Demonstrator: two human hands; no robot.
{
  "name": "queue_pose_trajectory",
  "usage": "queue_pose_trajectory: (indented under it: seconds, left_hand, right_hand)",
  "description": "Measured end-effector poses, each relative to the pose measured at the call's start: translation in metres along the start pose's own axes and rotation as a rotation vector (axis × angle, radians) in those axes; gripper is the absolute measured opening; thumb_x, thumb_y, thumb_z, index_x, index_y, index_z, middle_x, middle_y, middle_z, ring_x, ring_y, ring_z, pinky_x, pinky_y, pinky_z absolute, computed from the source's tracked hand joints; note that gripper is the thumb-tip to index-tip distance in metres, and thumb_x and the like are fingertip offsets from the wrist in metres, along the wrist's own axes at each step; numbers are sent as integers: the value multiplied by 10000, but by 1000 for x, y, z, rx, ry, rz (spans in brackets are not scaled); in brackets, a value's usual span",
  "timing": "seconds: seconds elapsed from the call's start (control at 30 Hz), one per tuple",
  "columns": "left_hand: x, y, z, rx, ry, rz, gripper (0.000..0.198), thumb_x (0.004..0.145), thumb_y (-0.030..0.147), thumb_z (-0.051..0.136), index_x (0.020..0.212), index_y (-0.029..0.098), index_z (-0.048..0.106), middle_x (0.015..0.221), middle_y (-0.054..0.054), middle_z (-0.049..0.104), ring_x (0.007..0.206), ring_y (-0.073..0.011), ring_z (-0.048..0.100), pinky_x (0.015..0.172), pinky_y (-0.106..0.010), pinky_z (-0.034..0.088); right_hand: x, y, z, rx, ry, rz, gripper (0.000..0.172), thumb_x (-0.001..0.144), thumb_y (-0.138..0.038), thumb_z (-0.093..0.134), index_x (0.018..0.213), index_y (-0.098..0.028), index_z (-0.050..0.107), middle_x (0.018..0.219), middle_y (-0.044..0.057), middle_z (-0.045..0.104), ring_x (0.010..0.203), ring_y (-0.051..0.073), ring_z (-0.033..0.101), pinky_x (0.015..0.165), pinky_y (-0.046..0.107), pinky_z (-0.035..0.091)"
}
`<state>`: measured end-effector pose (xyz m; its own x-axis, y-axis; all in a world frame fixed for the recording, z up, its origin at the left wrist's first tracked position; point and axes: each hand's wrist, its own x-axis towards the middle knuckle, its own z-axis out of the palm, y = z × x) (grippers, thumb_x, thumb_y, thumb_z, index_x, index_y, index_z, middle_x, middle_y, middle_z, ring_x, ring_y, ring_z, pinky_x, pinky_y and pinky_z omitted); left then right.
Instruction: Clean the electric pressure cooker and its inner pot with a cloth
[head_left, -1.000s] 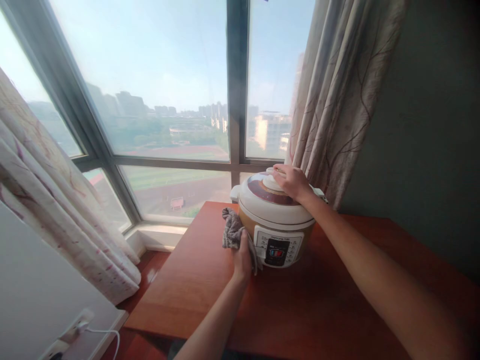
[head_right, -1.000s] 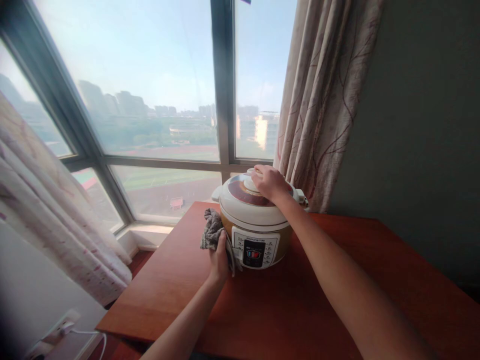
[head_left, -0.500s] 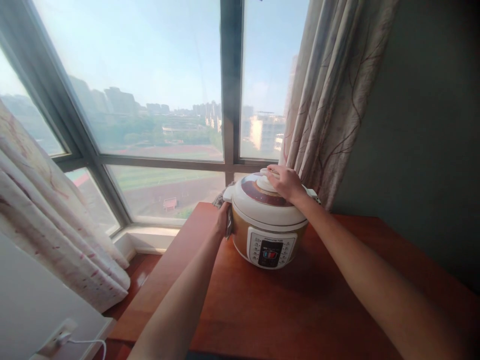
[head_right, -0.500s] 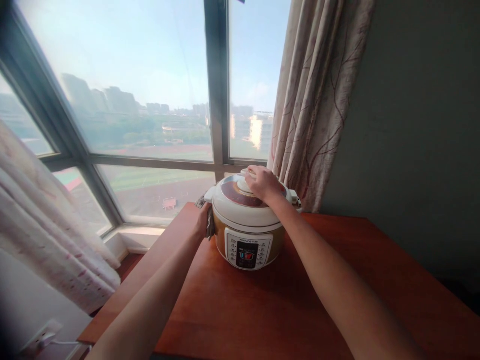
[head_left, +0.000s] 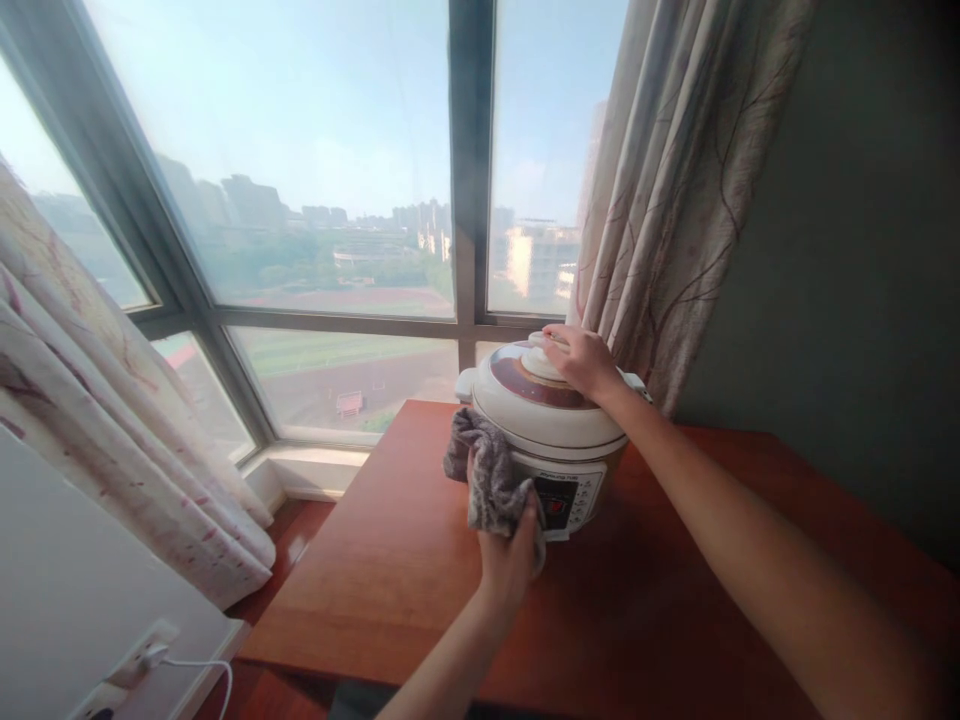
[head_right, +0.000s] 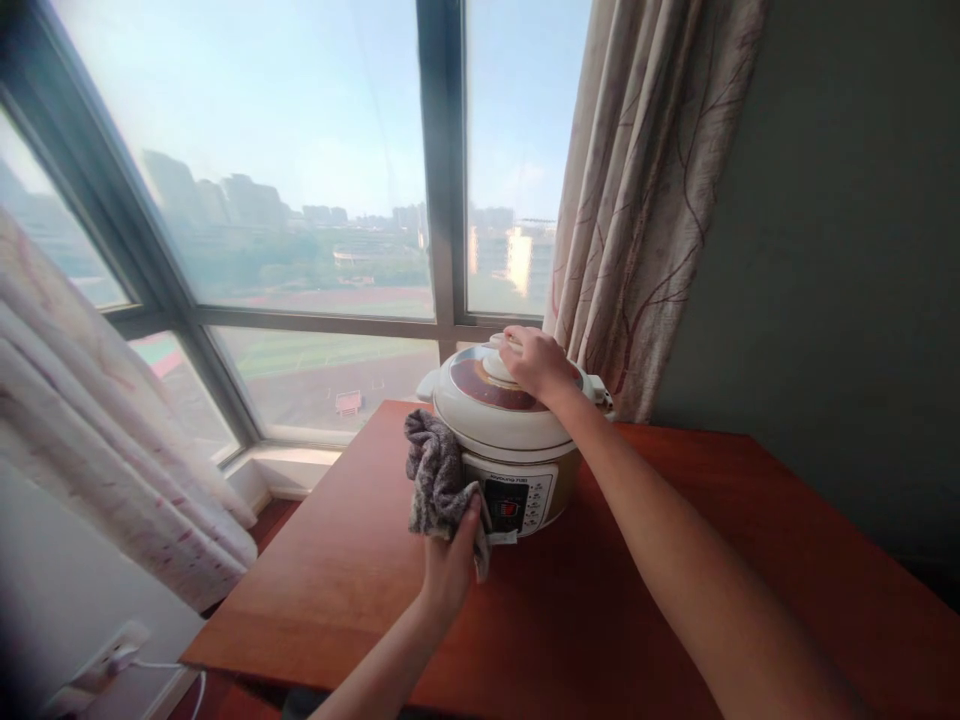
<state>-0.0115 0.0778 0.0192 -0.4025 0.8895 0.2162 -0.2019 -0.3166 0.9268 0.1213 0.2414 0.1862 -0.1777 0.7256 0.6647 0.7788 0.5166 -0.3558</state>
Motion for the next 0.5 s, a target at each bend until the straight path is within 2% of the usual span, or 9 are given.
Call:
queue_pose_trajectory:
  seconds: [0.07, 0.17, 0.27, 0.37, 0.43, 0.5]
  left_hand:
    - [-17, -4, -1, 89, -41, 118, 625, 722, 401, 795, 1301, 261, 607, 1357, -118, 601, 1431, -302, 394, 1221, -427, 265]
    - [-16, -14, -6, 118, -44, 180, 649, 698, 383, 822, 1300, 261, 612, 1438, -126, 534, 1470, -304, 326, 1230, -411, 235]
    - [8, -26, -8, 23, 53, 50, 518, 767, 463, 748, 1227, 247, 647, 1367, -115, 599, 1424, -295, 408, 1213, -422, 269]
    - [41, -35, -8, -90, 168, -122, 445, 850, 539, 623, 1155, 218, 665, 1272, -93, 665, 1317, -290, 529, 1152, -432, 371]
    - [63, -38, -10, -134, 225, -155, 412, 847, 529, 621, 1104, 211, 674, 1203, -80, 695, 1249, -278, 580, 1102, -409, 424]
    - [85, -39, -13, -157, 226, -177, 384, 817, 510, 650, 1049, 206, 680, 1113, -74, 719, 1165, -273, 626, 1027, -401, 480]
  right_hand:
    - [-1, 0, 0, 1, -1, -2, 346, 923, -355, 510, 1153, -180, 700, 1192, 95, 716, 1132, 250, 641, 998, 349, 452]
    - [-1, -1, -1, 6, -3, -9, 342, 923, -347, 516, 1156, -176, 699, 1194, 94, 715, 1135, 245, 641, 999, 341, 450]
    - [-1, -1, -2, 13, -2, -10, 332, 930, -361, 515, 1144, -190, 702, 1188, 85, 719, 1133, 240, 643, 997, 340, 451]
    - [-1, -1, -2, 20, -3, -8, 336, 931, -381, 517, 1135, -194, 706, 1179, 86, 722, 1125, 243, 646, 989, 344, 456]
    - [-1, -1, -2, 21, -2, -6, 342, 933, -387, 511, 1133, -192, 709, 1174, 89, 724, 1123, 247, 647, 983, 346, 457]
    - [-1, -1, -2, 20, 1, -3, 341, 935, -389, 504, 1129, -199, 710, 1169, 84, 725, 1121, 247, 648, 981, 348, 457]
